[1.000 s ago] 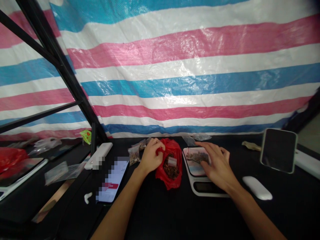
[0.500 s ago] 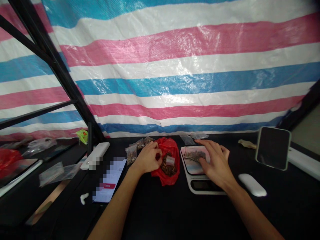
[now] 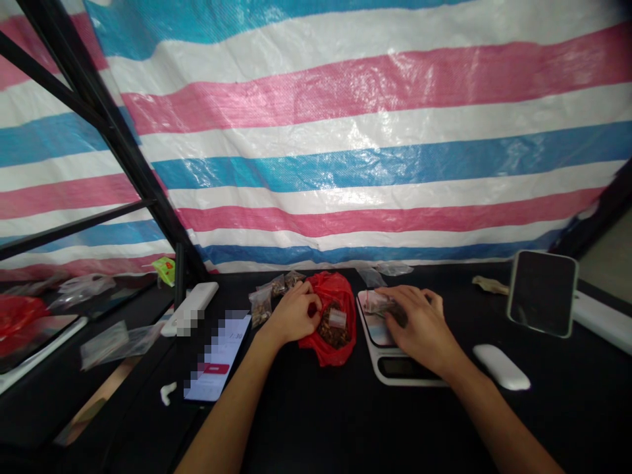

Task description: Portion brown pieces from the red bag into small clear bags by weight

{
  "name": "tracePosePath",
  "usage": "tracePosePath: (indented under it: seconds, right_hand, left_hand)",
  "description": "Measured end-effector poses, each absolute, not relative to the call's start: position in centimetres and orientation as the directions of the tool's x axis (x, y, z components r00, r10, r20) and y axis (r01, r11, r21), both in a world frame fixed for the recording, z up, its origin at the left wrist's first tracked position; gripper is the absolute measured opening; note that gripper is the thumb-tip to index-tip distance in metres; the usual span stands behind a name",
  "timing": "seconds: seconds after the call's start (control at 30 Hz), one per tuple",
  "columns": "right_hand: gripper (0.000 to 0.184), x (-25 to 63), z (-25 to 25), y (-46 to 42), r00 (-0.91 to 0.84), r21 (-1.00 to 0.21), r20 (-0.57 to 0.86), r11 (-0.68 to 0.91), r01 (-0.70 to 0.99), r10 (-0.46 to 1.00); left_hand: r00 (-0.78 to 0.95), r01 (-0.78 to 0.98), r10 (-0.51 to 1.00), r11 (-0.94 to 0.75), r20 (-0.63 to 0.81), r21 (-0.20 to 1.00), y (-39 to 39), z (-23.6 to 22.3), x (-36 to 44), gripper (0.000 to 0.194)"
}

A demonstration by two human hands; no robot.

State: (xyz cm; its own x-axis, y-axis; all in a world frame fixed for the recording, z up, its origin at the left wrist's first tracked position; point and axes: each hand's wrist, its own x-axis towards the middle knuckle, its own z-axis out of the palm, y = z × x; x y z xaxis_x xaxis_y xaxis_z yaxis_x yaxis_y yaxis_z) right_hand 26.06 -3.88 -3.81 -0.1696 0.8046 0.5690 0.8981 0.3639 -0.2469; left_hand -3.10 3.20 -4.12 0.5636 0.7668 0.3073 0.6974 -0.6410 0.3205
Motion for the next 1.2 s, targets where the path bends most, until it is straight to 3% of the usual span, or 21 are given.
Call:
tracePosePath:
  seconds: [0.13,0.23,0.4,0.63,0.93,1.2]
  right_hand:
    - [0.034,25.3,-3.5,-4.1,-0.271,-0.239,0.601,0.493,0.836,0.751]
    - [0.040,23.7,-3.2,-4.6,-0.411,-0.170,0.582,0.599,0.782,0.702]
    - [0.050,21.9,-3.3,-5.3,-0.520,-0.050,0.500,0.622,0.782,0.693]
    - [0.051,22.6,-3.6,-5.1,-0.450,-0.065,0.554,0.574,0.816,0.701]
    - [0.058,22.5,-4.0,-5.0,-0.488,-0.059,0.550,0.614,0.787,0.678]
    - [0.048,22.2,-4.0,-5.1,-0.472,-0.081,0.553,0.608,0.790,0.687]
  left_hand:
    - [0.576,0.696,0.756,-0.653,0.310,0.299,3.1,-4.1,-3.1,0.010]
    - [0.581,0.692,0.749,-0.661,0.318,0.291,3.1,-4.1,-3.1,0.013]
    - [0.598,0.679,0.738,-0.674,0.314,0.292,3.3,-4.4,-3.1,0.016]
    - [0.602,0.678,0.735,-0.677,0.313,0.287,3.4,-4.4,-3.0,0.017]
    - [0.579,0.701,0.761,-0.648,0.292,0.298,3.1,-4.1,-3.0,0.007]
    - [0.564,0.690,0.759,-0.650,0.325,0.319,3.3,-4.3,-3.0,0.011]
